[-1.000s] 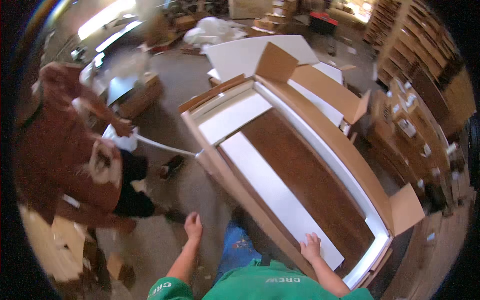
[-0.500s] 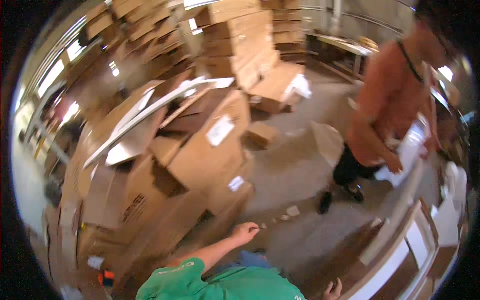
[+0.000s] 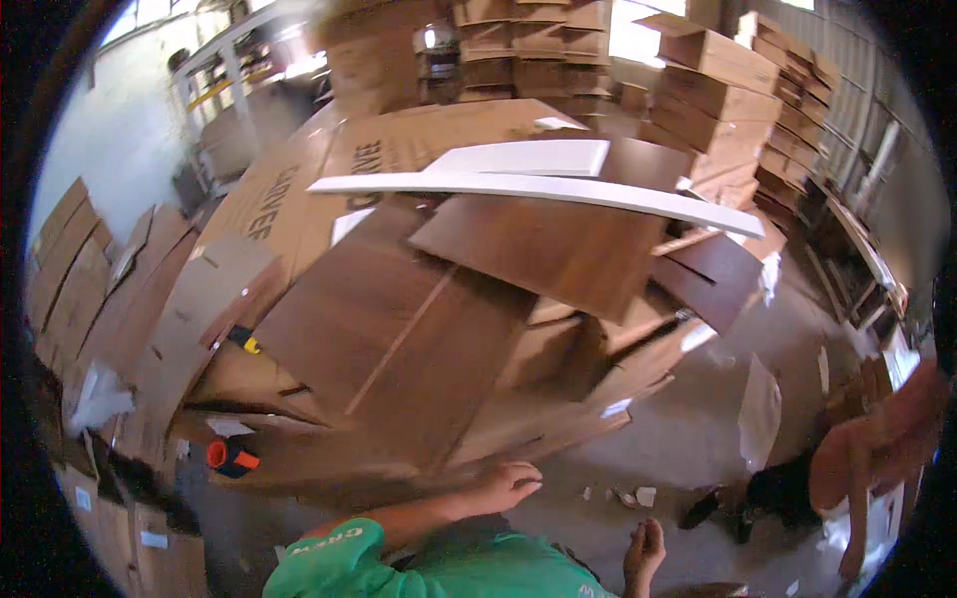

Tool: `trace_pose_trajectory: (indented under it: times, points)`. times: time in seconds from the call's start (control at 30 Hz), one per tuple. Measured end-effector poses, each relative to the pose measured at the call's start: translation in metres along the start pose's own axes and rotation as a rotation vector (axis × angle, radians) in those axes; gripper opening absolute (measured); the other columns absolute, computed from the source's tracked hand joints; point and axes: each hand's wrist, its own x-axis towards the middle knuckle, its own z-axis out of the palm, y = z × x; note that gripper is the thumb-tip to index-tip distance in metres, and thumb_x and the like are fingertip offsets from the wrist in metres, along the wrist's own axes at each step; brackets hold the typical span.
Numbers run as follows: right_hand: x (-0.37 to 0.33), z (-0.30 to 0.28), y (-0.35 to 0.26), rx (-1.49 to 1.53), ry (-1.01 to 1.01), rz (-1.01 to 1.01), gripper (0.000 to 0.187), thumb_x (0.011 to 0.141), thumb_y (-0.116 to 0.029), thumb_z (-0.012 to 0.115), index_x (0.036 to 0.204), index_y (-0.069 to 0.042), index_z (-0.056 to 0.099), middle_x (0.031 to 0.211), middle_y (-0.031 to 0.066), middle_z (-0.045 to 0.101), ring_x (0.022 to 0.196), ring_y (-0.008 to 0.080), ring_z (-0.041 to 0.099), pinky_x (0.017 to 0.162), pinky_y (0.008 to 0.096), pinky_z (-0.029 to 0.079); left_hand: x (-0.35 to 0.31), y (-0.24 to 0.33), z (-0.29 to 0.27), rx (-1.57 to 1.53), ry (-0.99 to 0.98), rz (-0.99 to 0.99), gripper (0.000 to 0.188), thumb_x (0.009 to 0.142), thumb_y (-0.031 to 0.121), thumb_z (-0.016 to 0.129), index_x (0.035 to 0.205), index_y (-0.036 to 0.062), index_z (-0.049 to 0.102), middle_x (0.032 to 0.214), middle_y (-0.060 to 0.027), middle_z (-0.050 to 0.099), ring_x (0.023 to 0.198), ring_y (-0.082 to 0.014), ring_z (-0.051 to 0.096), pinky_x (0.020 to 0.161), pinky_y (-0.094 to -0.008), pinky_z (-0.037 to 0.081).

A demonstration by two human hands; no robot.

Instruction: Packing wooden panels and styrofoam protective inserts into a large cardboard shipping box.

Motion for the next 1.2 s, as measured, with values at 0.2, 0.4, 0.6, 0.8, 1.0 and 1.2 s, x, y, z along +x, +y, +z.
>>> trace_pose_trajectory:
  times: [0.2, 0.4, 0.6, 0.8, 1.0, 1.2]
  points:
    - [0.034, 0.108, -0.063, 0.441, -0.293, -0.148, 0.017, 0.085, -0.007, 0.051, 0.097, 0.005, 0.055, 0.084, 0.0047, 0.058, 0.074, 0.0108, 0.054, 0.064, 0.0229, 0.045, -0.107, -0.146, -0.008, -0.273, 0.142, -0.404, 0.021, 0.085, 0.022, 0.053, 0.092, 0.0034, 0.061, 0.087, -0.0093, 0.061, 0.081, -0.0186, 0.057, 0.071, -0.0300, 0.044]
    - [0.049, 0.132, -0.135, 0.068, -0.417, -0.155, 0.021, 0.084, -0.009, 0.051, 0.100, 0.003, 0.056, 0.093, 0.0107, 0.062, 0.080, 0.0155, 0.060, 0.070, 0.0267, 0.047, -0.150, -0.140, -0.077, -0.312, 0.255, -0.505, 0.024, 0.082, 0.025, 0.056, 0.090, 0.0032, 0.060, 0.077, -0.0090, 0.061, 0.068, -0.0150, 0.056, 0.063, -0.0277, 0.044]
    - [0.040, 0.121, -0.138, 0.283, -0.391, -0.333, 0.025, 0.085, -0.013, 0.053, 0.106, 0.000, 0.056, 0.098, 0.0101, 0.062, 0.079, 0.0154, 0.061, 0.071, 0.0270, 0.049, -0.134, -0.107, -0.064, -0.118, -0.037, -0.558, 0.024, 0.082, 0.026, 0.056, 0.091, 0.0032, 0.061, 0.085, -0.0116, 0.061, 0.080, -0.0151, 0.057, 0.072, -0.0257, 0.044]
    - [0.056, 0.027, -0.213, 0.383, -0.341, -0.062, 0.035, 0.091, -0.025, 0.043, 0.114, 0.001, 0.048, 0.094, 0.0122, 0.061, 0.077, 0.0184, 0.061, 0.065, 0.0295, 0.050, -0.058, 0.088, -0.216, 0.030, -1.102, -0.197, 0.035, 0.084, 0.014, 0.055, 0.112, -0.0054, 0.050, 0.110, -0.0216, 0.054, 0.103, -0.0293, 0.051, 0.086, -0.0333, 0.040]
    - [0.132, 0.034, -0.280, 0.811, -0.469, -0.090, 0.043, 0.089, -0.034, 0.046, 0.115, 0.000, 0.044, 0.109, 0.0131, 0.052, 0.089, 0.0237, 0.058, 0.074, 0.0336, 0.048, 0.052, 0.119, -0.318, -0.068, -0.122, 0.177, 0.011, 0.079, 0.010, 0.057, 0.079, -0.0003, 0.062, 0.073, -0.0077, 0.062, 0.063, -0.0115, 0.056, 0.060, -0.0259, 0.047]
    - [0.175, 0.078, -0.352, 0.862, -0.543, 0.035, 0.054, 0.082, -0.044, 0.054, 0.106, 0.004, 0.051, 0.096, 0.0155, 0.056, 0.090, 0.0245, 0.055, 0.076, 0.0367, 0.049, 0.216, 0.038, -0.325, 0.603, 0.246, 0.412, 0.044, 0.073, 0.029, 0.065, 0.106, 0.0019, 0.055, 0.111, -0.0180, 0.054, 0.108, -0.0321, 0.047, 0.092, -0.0373, 0.036]
